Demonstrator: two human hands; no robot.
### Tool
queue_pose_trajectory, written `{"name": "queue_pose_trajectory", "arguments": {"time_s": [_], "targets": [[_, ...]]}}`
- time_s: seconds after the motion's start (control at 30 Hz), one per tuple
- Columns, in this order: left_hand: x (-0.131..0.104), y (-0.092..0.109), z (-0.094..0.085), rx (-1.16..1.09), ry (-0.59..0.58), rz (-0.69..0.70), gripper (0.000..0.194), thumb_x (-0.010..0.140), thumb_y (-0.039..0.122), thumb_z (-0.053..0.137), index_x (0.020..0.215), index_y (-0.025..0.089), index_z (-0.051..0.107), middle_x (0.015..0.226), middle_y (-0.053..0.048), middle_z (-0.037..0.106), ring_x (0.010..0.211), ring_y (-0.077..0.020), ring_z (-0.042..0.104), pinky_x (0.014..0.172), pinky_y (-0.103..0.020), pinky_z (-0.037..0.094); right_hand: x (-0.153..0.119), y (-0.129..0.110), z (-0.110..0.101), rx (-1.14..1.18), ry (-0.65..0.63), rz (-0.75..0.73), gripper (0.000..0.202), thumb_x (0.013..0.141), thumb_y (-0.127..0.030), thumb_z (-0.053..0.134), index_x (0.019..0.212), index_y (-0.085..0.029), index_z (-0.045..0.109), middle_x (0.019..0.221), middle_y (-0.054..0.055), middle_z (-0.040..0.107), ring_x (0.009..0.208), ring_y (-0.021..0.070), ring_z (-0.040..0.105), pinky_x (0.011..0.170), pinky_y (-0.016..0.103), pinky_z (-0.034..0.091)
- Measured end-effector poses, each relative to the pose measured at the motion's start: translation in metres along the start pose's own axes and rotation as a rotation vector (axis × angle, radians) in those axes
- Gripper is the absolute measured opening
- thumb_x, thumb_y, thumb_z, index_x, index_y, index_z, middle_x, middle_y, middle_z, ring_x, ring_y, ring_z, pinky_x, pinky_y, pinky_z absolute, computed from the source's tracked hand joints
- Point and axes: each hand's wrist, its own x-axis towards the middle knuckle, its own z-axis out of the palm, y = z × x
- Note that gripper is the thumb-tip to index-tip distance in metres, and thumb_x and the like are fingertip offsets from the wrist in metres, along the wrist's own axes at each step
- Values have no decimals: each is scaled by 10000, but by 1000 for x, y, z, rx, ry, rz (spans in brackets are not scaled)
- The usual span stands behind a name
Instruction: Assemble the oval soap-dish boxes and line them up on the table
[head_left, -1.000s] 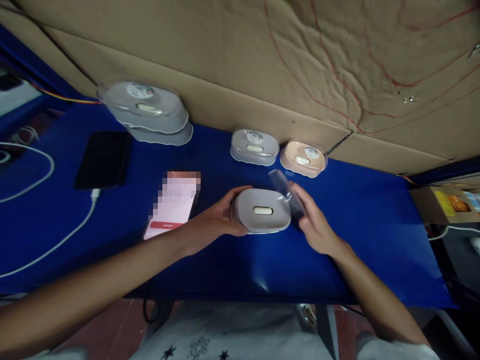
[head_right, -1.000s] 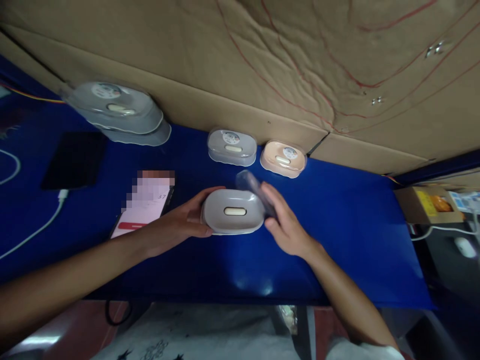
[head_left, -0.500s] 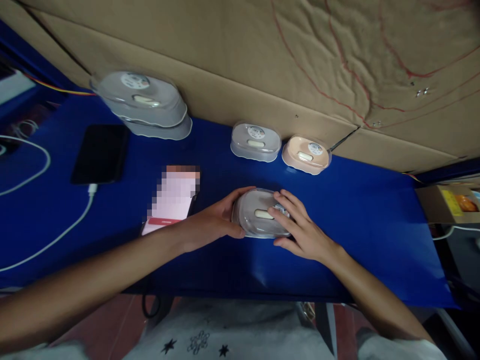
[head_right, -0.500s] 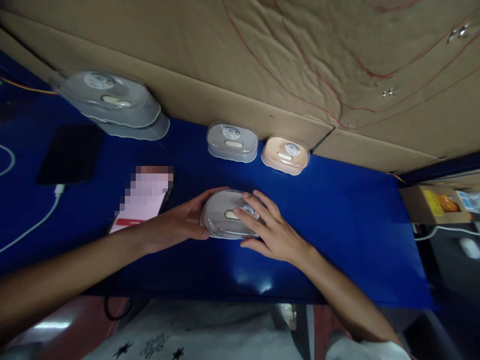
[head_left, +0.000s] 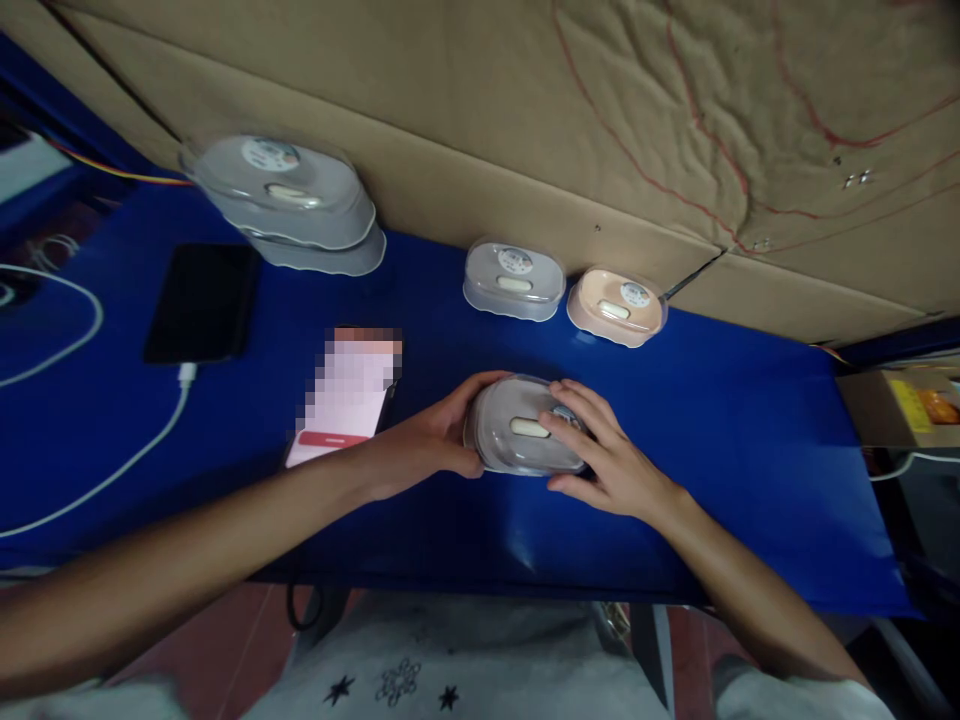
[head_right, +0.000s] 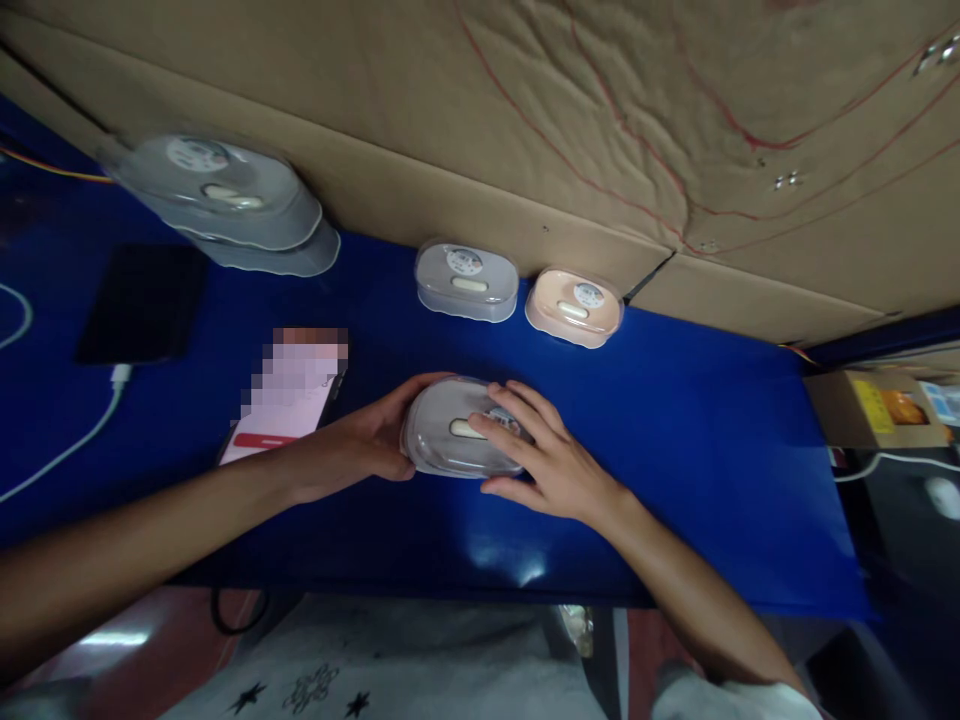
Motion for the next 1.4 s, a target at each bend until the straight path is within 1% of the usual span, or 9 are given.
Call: {"name": "queue_pose_trajectory", "arguments": {"time_s": [0.2,0.43,0.67,0.87,1.0,1.1,1.23,1.3,1.4], "targets": [[0,-2,-1,42,-19,15,969,628,-6,733,1482,391,506,1460,-6,579,1282,-274,579,918,-335,481,-1,-3,0,-52,14,-15,800,1003,-455,714,1686,-351,311,1718,122,375,1610,400,312,1233,668,434],[-3,1,5,98,17,-37,1004,612,30,740,1501,410,468,1449,-8,556,1214,-256,588,845,-303,482,-2,-2,3,9,73,-33,842,956,-427,784,1671,-384,342,1735,98,332,1592,395,334,1237,661,433],[-4,-1,6,103,39,-28,950,618,24,693,1465,394,473,1409,-9,566,1191,-258,582,785,-286,480,-3,0,5,16,103,-19,776,926,-445,812,1612,-417,450,1703,67,396,1550,407,391,1206,675,455],[-1,-8,0,127,-10,30,942,600,7,660,1442,400,502,1330,2,604,1183,-267,586,802,-301,491,0,-3,3,23,50,-12,817,948,-472,781,1652,-412,372,1723,75,350,1555,400,382,1232,663,432],[0,-11,-2,122,-12,25,975,620,0,664,1482,412,467,1403,-6,574,1184,-261,589,793,-290,492,1,-6,2,8,3,-8,798,976,-473,745,1662,-367,353,1730,110,305,1605,411,292,1253,674,396],[-1,-13,-3,174,-12,28,1014,633,12,666,1528,418,418,1476,-15,546,1200,-281,595,831,-321,517,5,-8,-1,49,9,8,784,968,-501,748,1644,-338,386,1699,134,337,1576,399,342,1243,646,419],[-6,-10,5,472,15,156,953,755,75,655,1606,377,349,1591,-71,477,1367,-335,540,1078,-479,496,7,-8,-10,76,22,39,752,954,-481,774,1605,-335,428,1636,142,414,1516,379,425,1227,615,440],[-7,-3,11,747,126,338,868,847,113,636,1634,328,340,1691,-110,366,1522,-362,400,1234,-549,357,2,-5,-16,53,16,69,738,959,-470,770,1592,-309,427,1613,160,428,1516,379,426,1223,611,444],[4,19,13,1153,306,581,800,894,130,627,1645,264,385,1758,-130,283,1628,-401,230,1319,-601,154,-19,2,-28,10,8,172,721,968,-473,754,1572,-270,417,1584,187,437,1508,378,443,1197,600,478]]}}
